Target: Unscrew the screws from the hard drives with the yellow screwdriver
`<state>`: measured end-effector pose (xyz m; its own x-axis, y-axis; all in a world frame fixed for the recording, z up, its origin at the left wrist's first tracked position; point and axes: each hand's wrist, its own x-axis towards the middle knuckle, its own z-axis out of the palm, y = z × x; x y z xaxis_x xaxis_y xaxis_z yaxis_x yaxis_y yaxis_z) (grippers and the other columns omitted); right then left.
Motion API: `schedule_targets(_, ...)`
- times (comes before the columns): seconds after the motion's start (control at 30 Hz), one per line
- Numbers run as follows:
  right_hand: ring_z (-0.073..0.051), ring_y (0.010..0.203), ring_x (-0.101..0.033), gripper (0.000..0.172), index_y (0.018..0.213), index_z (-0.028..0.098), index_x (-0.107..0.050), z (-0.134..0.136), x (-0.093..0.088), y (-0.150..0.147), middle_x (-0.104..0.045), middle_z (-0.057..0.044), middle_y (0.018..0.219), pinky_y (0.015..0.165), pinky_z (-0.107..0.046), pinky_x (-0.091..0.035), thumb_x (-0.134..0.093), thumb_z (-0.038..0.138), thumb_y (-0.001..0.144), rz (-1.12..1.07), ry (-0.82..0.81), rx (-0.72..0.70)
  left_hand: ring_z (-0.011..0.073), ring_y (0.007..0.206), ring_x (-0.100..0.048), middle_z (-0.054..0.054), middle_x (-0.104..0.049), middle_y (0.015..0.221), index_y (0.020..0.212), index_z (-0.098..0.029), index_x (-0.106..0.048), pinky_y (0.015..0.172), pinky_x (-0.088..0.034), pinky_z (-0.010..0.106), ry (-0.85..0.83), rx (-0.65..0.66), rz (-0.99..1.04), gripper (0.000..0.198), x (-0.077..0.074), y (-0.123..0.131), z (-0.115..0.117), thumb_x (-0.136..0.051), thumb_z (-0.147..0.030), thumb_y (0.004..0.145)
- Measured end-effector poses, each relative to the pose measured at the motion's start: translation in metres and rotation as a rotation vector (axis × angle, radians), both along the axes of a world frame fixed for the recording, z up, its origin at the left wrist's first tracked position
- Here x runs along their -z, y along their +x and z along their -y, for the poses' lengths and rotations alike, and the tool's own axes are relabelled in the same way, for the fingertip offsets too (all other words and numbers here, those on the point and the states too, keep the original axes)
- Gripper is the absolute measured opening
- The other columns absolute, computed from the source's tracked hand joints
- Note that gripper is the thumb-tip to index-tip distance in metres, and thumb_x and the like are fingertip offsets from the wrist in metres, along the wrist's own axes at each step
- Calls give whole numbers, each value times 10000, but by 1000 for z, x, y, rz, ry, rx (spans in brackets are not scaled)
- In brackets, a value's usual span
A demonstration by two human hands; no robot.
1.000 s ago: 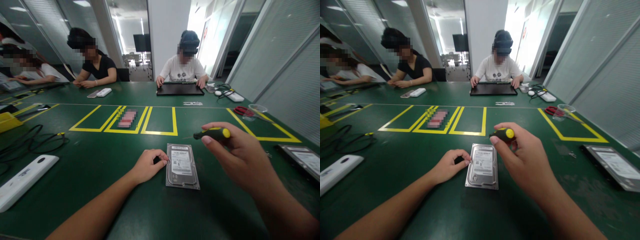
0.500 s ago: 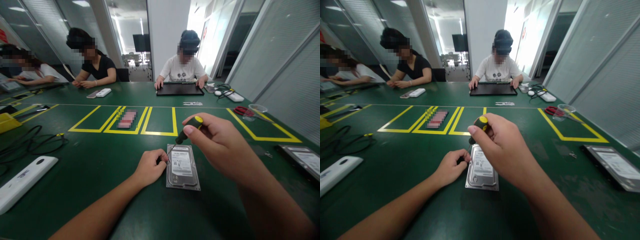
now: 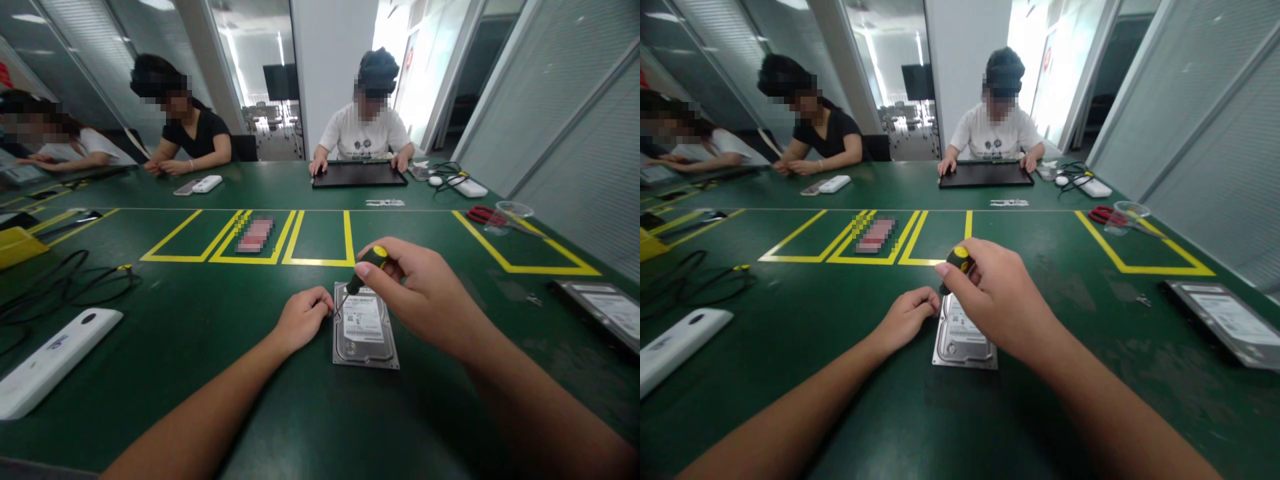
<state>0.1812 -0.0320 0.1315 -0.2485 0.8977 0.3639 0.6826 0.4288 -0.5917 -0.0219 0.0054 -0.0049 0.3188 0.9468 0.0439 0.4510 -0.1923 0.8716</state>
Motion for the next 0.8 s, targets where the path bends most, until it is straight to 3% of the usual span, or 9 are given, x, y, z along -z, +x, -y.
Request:
schedule_targets(0.33, -135, 639, -468, 252, 878, 171, -652, 2, 1, 2, -571, -7, 715, 596, -289, -289, -558, 397, 939, 36, 13, 61, 168, 757, -619, 3, -661, 741, 767, -186, -619, 740, -471, 275, -150, -63, 104, 144, -8, 9, -2, -481, -156, 739)
schedule_targets(0.63, -149, 685, -488, 247, 889, 173, -628, 0, 6, 2, -590, -24, 763, 628, -288, -308, -526, 388, 954, 39, 62, 67, 194, 846, -644, 12, -714, 842, 858, -214, -642, 784, -491, 308, -159, -187, 95, 158, -3, 19, 5, -501, -149, 827)
schedule_targets(0.8, -162, 735, -511, 256, 917, 171, -626, -2, 8, 2, -613, -42, 828, 663, -287, -339, -502, 389, 970, -6, 97, 56, 197, 880, -644, 5, -716, 881, 900, -221, -660, 806, -486, 307, -134, -185, 80, 150, 0, 16, 4, -519, -188, 861)
